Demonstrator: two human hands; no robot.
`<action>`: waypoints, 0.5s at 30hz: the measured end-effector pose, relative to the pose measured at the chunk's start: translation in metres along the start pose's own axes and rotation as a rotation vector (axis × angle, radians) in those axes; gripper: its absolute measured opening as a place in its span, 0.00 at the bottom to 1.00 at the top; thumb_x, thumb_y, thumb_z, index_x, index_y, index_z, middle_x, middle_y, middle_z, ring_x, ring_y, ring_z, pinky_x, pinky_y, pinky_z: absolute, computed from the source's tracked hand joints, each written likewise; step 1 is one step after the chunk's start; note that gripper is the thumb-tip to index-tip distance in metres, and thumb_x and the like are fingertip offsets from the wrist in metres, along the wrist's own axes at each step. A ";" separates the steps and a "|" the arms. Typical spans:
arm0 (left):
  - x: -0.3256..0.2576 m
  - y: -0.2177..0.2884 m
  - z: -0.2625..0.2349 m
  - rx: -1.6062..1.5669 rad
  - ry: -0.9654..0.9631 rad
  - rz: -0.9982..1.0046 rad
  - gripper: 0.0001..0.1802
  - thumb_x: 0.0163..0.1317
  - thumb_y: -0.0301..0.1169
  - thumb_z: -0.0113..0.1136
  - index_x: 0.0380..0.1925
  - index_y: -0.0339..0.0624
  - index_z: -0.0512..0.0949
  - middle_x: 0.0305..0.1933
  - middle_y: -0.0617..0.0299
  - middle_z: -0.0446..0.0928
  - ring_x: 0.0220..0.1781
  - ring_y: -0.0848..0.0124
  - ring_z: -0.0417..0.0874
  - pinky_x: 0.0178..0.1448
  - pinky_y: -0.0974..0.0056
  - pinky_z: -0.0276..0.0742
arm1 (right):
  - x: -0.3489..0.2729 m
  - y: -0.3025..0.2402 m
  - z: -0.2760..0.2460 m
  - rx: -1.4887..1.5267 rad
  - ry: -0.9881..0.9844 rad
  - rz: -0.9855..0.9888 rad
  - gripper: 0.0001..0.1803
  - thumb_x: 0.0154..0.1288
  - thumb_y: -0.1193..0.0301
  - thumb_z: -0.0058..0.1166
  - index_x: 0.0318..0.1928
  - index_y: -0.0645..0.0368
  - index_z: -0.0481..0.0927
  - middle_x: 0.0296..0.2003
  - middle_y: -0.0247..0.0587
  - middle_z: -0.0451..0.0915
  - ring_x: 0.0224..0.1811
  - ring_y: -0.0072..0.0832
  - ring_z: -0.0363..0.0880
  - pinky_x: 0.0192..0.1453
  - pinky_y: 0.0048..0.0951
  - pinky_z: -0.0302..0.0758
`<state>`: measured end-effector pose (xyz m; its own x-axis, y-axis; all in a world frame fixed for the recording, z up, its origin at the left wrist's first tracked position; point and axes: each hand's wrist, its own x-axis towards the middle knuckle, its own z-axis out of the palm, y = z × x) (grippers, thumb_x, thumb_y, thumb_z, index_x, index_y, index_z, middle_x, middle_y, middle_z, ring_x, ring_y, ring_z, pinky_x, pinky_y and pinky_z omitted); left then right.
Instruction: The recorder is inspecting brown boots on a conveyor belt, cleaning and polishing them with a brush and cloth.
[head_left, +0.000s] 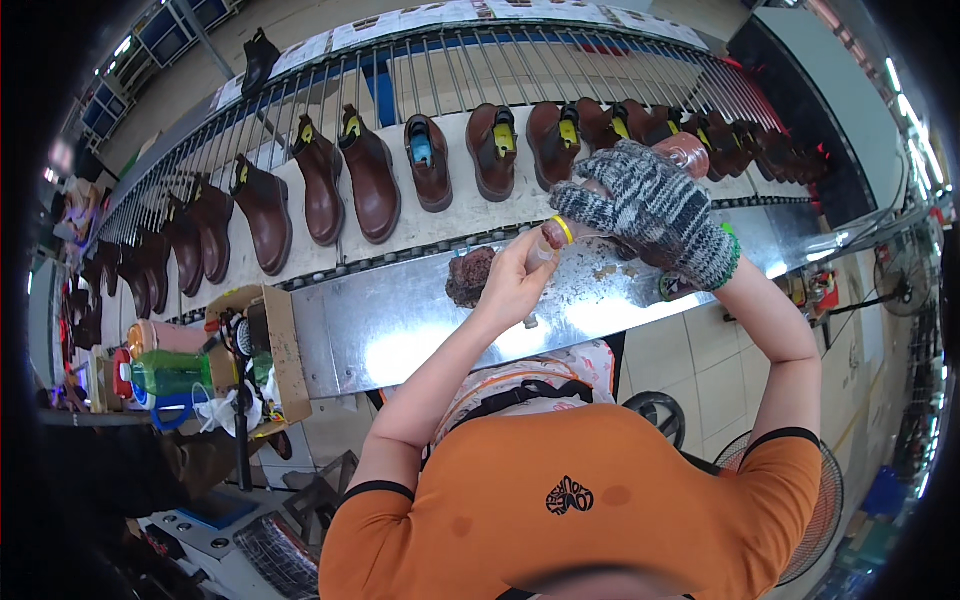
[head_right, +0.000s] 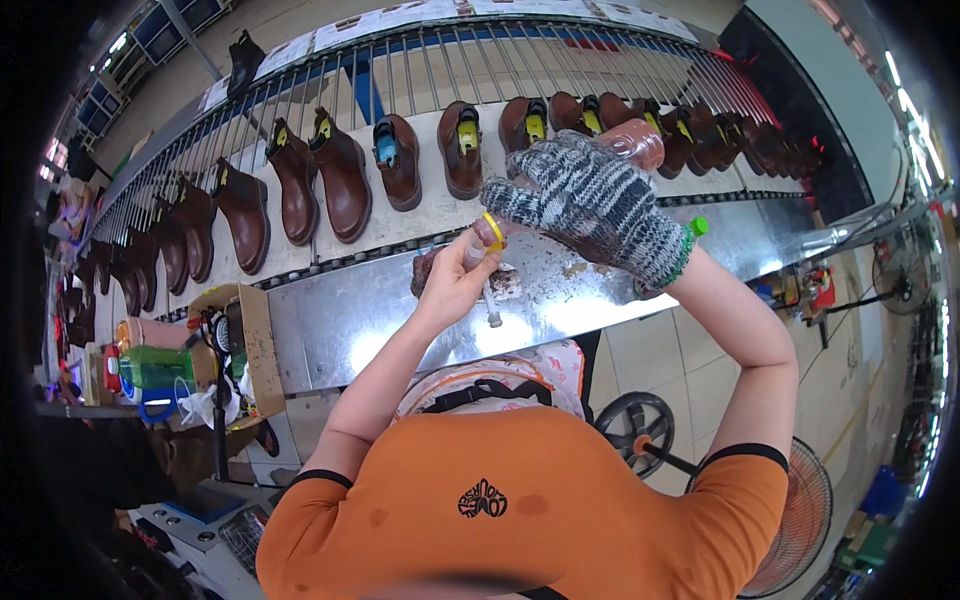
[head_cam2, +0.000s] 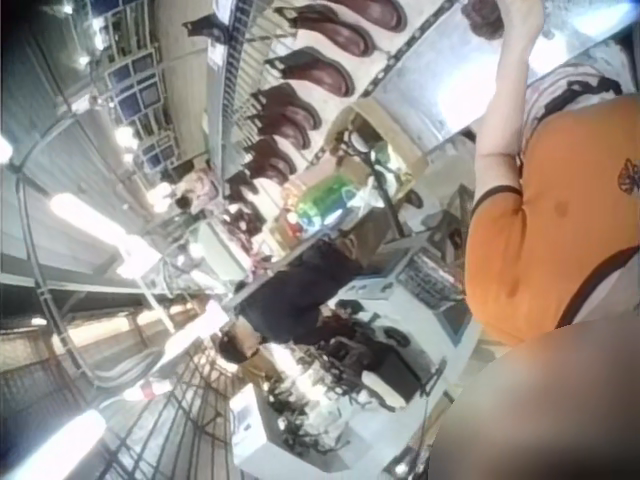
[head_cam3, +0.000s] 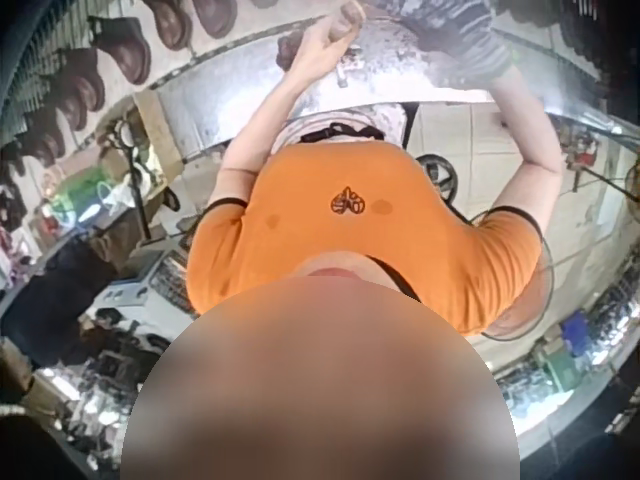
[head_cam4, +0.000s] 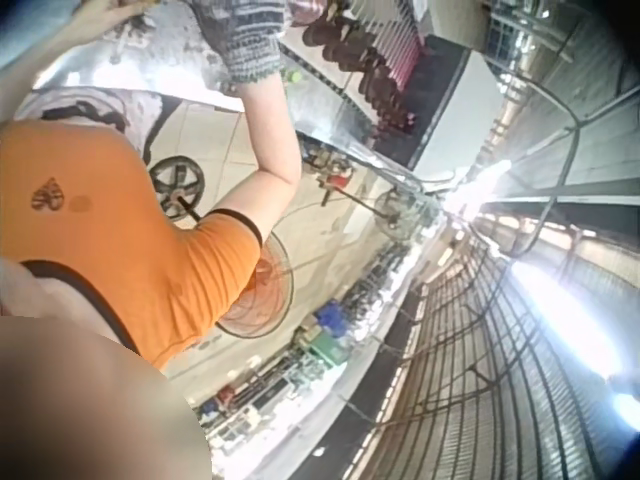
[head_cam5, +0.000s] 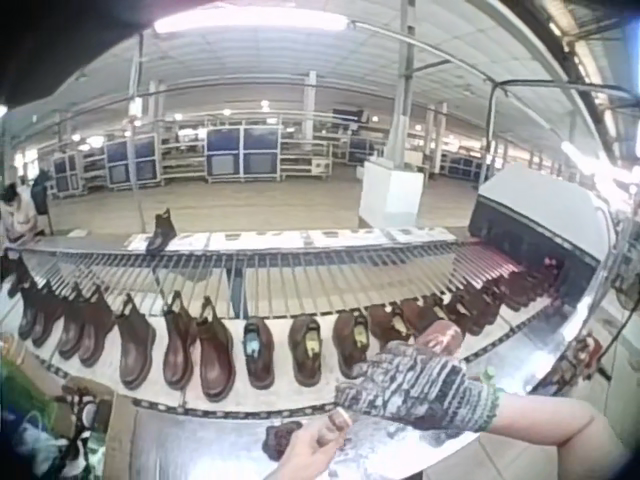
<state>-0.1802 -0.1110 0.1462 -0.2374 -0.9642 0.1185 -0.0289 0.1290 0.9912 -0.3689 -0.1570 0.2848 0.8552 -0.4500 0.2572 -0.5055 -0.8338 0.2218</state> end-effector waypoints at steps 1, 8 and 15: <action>0.000 0.002 0.000 -0.005 -0.011 -0.011 0.18 0.58 0.27 0.56 0.49 0.35 0.71 0.43 0.50 0.75 0.44 0.58 0.78 0.49 0.62 0.71 | 0.001 0.000 -0.001 -0.009 -0.009 0.011 0.20 0.60 0.66 0.48 0.54 0.39 0.74 0.46 0.43 0.76 0.50 0.41 0.75 0.56 0.41 0.71; 0.002 -0.001 0.003 0.006 0.010 0.017 0.20 0.57 0.27 0.57 0.50 0.34 0.71 0.43 0.47 0.75 0.44 0.55 0.78 0.49 0.60 0.71 | 0.007 0.004 -0.004 -0.096 -0.067 -0.034 0.20 0.61 0.66 0.47 0.55 0.37 0.73 0.47 0.45 0.75 0.51 0.43 0.74 0.57 0.43 0.71; 0.000 0.010 0.001 0.062 -0.009 -0.026 0.22 0.57 0.29 0.57 0.52 0.34 0.70 0.45 0.45 0.75 0.46 0.53 0.78 0.50 0.58 0.71 | 0.013 0.003 -0.011 -0.140 -0.033 -0.081 0.19 0.57 0.67 0.54 0.51 0.40 0.77 0.43 0.44 0.78 0.47 0.40 0.77 0.54 0.43 0.73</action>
<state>-0.1813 -0.1092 0.1560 -0.2446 -0.9652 0.0922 -0.0955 0.1186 0.9883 -0.3602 -0.1623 0.2988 0.8957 -0.3956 0.2030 -0.4442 -0.8159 0.3701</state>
